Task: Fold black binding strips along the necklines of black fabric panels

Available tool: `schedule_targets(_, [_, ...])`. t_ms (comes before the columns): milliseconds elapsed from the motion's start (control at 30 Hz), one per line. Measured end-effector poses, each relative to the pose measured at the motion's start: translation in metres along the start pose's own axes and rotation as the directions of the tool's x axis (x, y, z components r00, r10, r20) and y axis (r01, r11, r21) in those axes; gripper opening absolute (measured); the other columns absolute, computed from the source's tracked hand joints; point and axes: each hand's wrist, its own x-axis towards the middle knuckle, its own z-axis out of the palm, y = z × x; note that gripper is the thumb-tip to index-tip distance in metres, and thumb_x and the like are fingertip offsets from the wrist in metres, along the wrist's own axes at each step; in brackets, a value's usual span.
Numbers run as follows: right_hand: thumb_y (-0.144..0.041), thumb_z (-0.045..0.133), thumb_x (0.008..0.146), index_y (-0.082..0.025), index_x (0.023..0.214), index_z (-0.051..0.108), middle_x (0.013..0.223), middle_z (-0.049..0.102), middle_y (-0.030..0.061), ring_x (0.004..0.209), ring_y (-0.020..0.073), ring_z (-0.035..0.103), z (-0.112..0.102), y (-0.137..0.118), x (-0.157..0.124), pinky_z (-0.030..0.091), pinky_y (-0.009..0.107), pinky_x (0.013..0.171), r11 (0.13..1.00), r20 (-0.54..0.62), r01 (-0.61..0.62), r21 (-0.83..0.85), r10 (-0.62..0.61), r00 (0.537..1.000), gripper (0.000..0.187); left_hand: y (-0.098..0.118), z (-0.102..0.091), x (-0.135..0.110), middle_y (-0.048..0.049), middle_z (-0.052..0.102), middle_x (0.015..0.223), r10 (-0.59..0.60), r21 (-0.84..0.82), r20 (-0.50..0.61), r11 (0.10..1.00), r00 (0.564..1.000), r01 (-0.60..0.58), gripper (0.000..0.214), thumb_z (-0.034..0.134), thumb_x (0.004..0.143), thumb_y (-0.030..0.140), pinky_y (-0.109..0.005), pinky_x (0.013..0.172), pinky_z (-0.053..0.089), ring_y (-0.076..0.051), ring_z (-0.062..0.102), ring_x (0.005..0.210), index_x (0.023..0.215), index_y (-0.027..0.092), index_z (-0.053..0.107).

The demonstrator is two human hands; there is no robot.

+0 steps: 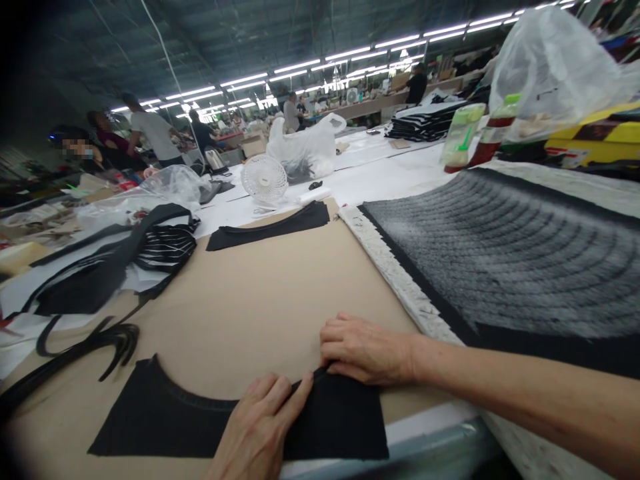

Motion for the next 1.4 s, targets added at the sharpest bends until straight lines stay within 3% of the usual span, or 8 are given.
schedule_targets(167, [-0.019,0.046,0.094,-0.019,0.092,0.058,0.091,0.057,0.0044,0.084,0.018,0.048,0.001,0.004,-0.006,0.033,0.034,0.079,0.998,0.0,0.025,-0.06,-0.025,1.0,0.012,0.001,0.008,0.002,-0.0116,0.059,0.11,0.023,0.026,-0.117,0.999,0.993,-0.02,0.043,0.035,0.09,0.005,-0.034,0.082,0.046,-0.023,0.054,0.095,0.13,0.012,0.047])
schedule_targets(300, [-0.019,0.045,0.094,-0.019,0.092,0.057,0.091,0.057,0.0047,0.084,0.018,0.048,0.003,0.007,-0.011,0.033,0.033,0.079,0.997,-0.011,0.025,-0.074,-0.026,1.0,0.012,-0.001,0.001,0.009,-0.0105,0.06,0.102,0.104,-0.072,-0.029,0.992,0.994,-0.106,0.04,0.036,0.088,0.002,-0.03,0.081,0.049,-0.021,0.054,0.089,0.127,0.006,0.048])
schedule_targets(500, [-0.018,0.045,0.094,-0.019,0.093,0.058,0.088,0.057,0.0042,0.082,0.0177,0.047,0.003,0.008,-0.014,0.032,0.033,0.078,0.992,-0.033,0.039,-0.12,-0.043,0.999,0.013,0.003,-0.006,0.017,-0.0074,0.061,0.098,0.045,-0.105,0.104,0.994,0.994,-0.035,0.057,0.04,0.083,-0.003,-0.032,0.078,0.052,-0.02,0.054,0.085,0.139,0.007,0.035])
schedule_targets(633, [-0.018,0.044,0.094,-0.019,0.094,0.059,0.087,0.057,0.0039,0.08,0.0174,0.046,0.002,0.008,-0.017,0.032,0.033,0.077,0.987,-0.037,0.046,-0.153,-0.052,0.998,0.015,0.01,-0.005,0.022,-0.0081,0.061,0.099,0.017,-0.058,0.161,0.998,0.987,-0.008,0.06,0.043,0.079,-0.003,-0.034,0.077,0.052,-0.022,0.054,0.086,0.138,0.009,0.038])
schedule_targets(900, [-0.019,0.044,0.095,-0.019,0.097,0.06,0.088,0.058,0.0049,0.082,0.018,0.049,0.0,0.008,-0.022,0.032,0.034,0.079,0.99,-0.034,0.013,-0.137,-0.018,0.999,0.016,0.013,0.003,0.028,-0.013,0.06,0.104,0.061,-0.058,0.045,0.997,0.997,-0.059,0.047,0.043,0.081,-0.001,-0.036,0.077,0.053,-0.023,0.055,0.089,0.128,0.003,0.047])
schedule_targets(1033, [-0.019,0.047,0.094,-0.019,0.103,0.06,0.094,0.059,0.0053,0.087,0.0183,0.051,-0.004,0.006,-0.023,0.033,0.034,0.081,0.997,-0.035,-0.022,-0.075,0.02,0.999,0.016,0.016,0.001,0.032,-0.0116,0.06,0.103,0.028,-0.104,0.057,0.994,0.998,-0.022,0.044,0.042,0.08,-0.002,-0.036,0.08,0.053,-0.023,0.055,0.089,0.122,0.005,0.051])
schedule_targets(1267, [-0.021,0.053,0.091,-0.02,0.106,0.059,0.099,0.059,0.0049,0.092,0.019,0.05,-0.01,0.004,-0.02,0.035,0.033,0.082,0.995,-0.022,-0.087,0.047,0.088,0.996,0.015,0.018,0.008,0.03,-0.0094,0.061,0.1,-0.004,-0.075,0.067,0.997,0.998,0.009,0.052,0.039,0.077,-0.004,-0.035,0.08,0.052,-0.022,0.056,0.089,0.127,0.007,0.047])
schedule_targets(1400, [-0.019,0.052,0.091,-0.021,0.103,0.059,0.098,0.059,0.0043,0.091,0.0188,0.05,-0.012,0.007,-0.02,0.034,0.034,0.082,0.998,-0.005,-0.067,0.009,0.067,0.998,0.014,0.016,0.011,0.027,-0.0091,0.06,0.103,-0.01,-0.103,0.076,0.995,0.997,0.018,0.065,0.038,0.075,-0.005,-0.035,0.083,0.051,-0.022,0.055,0.093,0.139,0.01,0.036])
